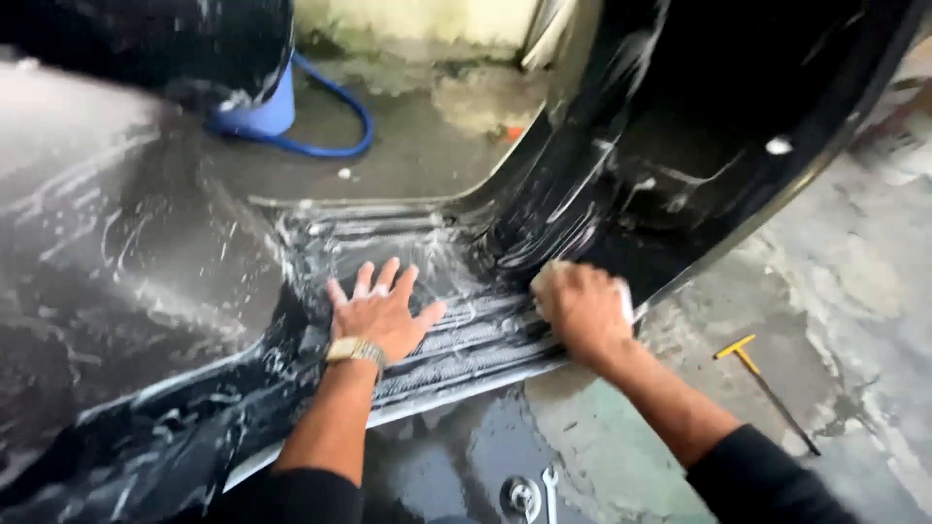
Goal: Scrubbing the seat and side panels of a motorcycle with a sponge and soapy water.
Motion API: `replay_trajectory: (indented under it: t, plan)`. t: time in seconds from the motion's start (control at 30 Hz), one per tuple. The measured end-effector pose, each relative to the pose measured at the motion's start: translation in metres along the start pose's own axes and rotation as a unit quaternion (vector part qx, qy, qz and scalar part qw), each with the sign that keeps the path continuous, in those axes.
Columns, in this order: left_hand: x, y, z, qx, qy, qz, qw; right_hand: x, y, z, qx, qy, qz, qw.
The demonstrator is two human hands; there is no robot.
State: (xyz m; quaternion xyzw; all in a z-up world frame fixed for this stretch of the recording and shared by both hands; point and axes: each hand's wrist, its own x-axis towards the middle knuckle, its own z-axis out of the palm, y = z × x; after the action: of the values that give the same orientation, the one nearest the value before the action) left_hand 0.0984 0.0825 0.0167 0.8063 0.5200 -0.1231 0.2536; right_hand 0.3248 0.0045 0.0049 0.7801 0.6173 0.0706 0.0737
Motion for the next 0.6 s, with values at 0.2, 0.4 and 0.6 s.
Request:
replay_trajectory:
  t: [0.2, 0.4, 0.6]
  plan:
    - [-0.003, 0.004, -0.008, -0.017, 0.005, -0.007, 1.000, 0.040, 0.185, -0.051, -0.286, 0.219, -0.058, 0.931]
    - [0.004, 0.007, -0.001, 0.005, 0.017, -0.019, 1.000, 0.077, 0.202, -0.120, -0.119, 0.647, -0.085, 0.748]
    - [0.003, 0.005, 0.002, 0.011, 0.000, -0.019, 1.000, 0.029, 0.152, -0.131, -0.398, 0.523, -0.124, 0.744]
